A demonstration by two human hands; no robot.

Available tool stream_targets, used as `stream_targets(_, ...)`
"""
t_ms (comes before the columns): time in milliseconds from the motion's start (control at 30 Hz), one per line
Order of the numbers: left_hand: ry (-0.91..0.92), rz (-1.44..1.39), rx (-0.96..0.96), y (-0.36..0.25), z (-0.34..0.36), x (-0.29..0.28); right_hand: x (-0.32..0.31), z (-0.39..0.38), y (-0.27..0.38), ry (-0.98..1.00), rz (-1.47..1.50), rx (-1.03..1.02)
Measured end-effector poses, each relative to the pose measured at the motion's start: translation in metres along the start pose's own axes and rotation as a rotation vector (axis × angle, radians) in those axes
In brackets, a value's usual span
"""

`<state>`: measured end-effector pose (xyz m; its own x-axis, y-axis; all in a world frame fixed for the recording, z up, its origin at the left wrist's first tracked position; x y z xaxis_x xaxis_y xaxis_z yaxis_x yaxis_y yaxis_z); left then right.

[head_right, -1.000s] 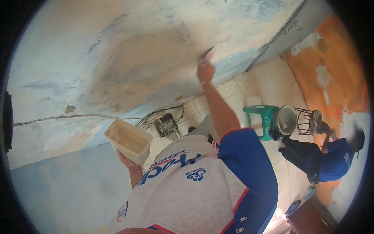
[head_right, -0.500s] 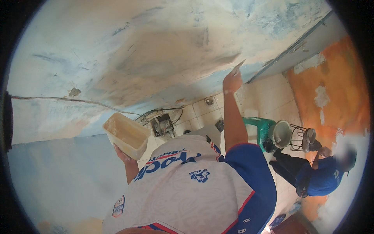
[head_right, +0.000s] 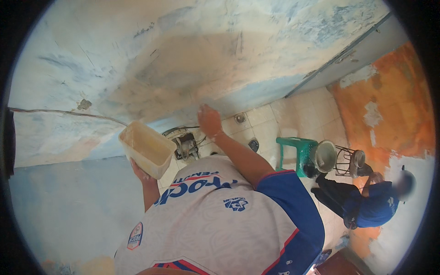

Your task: The person applies putty to a wall using a spreader, repeatedly taking more putty from a plastic container.

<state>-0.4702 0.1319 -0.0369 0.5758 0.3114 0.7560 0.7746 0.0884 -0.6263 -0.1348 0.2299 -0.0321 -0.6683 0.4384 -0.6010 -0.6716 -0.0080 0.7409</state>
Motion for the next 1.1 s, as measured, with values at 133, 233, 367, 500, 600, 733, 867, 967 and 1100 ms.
stream_targets(133, -0.047, -0.021, -0.002, 0.001, -0.003, -0.005, -0.095, 0.043, -0.103, -0.333, 0.055, 0.358)
stream_targets(233, -0.035, 0.014, -0.006, 0.002, -0.007, -0.003, -0.155, 0.091, -0.158, -0.549, -0.176, 0.523)
stream_targets(367, -0.041, 0.016, -0.041, 0.007, -0.004, -0.007, -0.077, 0.115, -0.088, -0.391, -0.249, 0.092)
stream_targets(500, -0.048, -0.014, -0.037, 0.010, -0.006, 0.004, 0.046, 0.016, 0.015, 0.026, -0.367, -0.048)
stream_targets(600, -0.004, -0.054, -0.026, 0.015, -0.007, 0.010, 0.061, -0.051, 0.060, 0.374, 0.051, -0.132)
stream_targets(733, -0.033, -0.073, -0.025, 0.024, -0.008, -0.007, -0.006, -0.022, 0.066, 0.442, 0.267, 0.072)
stream_targets(867, -0.059, -0.024, -0.013, 0.031, -0.009, 0.016, -0.063, 0.011, 0.004, 0.372, 1.076, 0.612)
stream_targets(967, -0.068, 0.000, 0.027, 0.040, -0.011, 0.017, -0.106, 0.025, 0.026, 0.376, 1.288, 0.575)
stream_targets(1100, -0.046, -0.054, 0.097, 0.043, -0.013, 0.054, -0.148, 0.039, 0.052, 0.395, 1.417, 0.403)
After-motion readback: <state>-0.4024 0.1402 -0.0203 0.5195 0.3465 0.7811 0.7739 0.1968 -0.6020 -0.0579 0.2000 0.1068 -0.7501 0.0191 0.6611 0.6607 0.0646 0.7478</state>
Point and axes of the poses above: each hand's wrist, its own z-axis towards the middle knuckle, its own x-axis out of the palm, y = z × x, the point moved 8 cm from there along z, towards the middle knuckle, and after that the axes turned 8 degrees about x, right-handed, at the moved point
